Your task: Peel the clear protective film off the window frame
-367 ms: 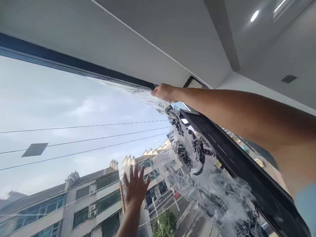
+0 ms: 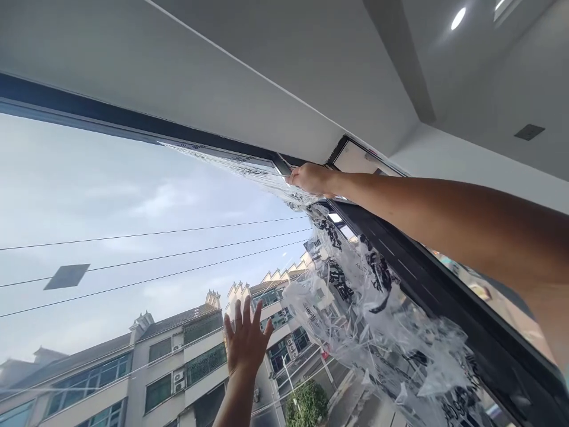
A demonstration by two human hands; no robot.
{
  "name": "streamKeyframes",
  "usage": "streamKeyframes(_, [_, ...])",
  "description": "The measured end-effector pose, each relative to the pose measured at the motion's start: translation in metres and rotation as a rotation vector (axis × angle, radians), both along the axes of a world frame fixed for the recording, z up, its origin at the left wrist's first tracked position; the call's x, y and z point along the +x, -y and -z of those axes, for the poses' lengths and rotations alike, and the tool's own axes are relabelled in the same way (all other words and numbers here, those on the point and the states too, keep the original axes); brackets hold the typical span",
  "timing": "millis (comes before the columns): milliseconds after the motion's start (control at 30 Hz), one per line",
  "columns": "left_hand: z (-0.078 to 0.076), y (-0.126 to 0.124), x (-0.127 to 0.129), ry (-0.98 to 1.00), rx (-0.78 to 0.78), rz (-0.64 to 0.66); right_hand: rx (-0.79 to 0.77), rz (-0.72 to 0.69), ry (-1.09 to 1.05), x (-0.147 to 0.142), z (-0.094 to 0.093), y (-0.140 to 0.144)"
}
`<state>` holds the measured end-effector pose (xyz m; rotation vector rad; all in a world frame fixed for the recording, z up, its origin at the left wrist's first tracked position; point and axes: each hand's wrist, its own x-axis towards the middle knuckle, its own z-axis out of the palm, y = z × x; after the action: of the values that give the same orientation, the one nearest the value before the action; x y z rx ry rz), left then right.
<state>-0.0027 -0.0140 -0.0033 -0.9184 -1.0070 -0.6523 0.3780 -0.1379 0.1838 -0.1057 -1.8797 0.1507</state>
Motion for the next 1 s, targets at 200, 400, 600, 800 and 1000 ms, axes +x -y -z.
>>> streamKeyframes(200, [-0.001, 0.009, -0.006, 0.023, -0.018, -0.039, -0.008, 0.188, -0.143, -0.004, 0.026, 0.005])
streamKeyframes(400, [-0.002, 0.017, -0.009, 0.017, -0.01, -0.064, -0.031, 0.067, -0.136, -0.003, 0.033, -0.007])
streamKeyframes(600, [-0.003, 0.013, -0.012, 0.019, -0.002, -0.061, -0.048, 0.025, -0.139, 0.004, 0.035, -0.022])
streamKeyframes(800, [-0.003, 0.011, -0.014, 0.008, 0.017, -0.046, -0.072, 0.054, -0.108, 0.011, 0.049, -0.026])
streamKeyframes(1000, [-0.004, 0.011, -0.014, 0.029, -0.014, -0.058, -0.081, -0.014, -0.098, 0.009, 0.06, -0.043])
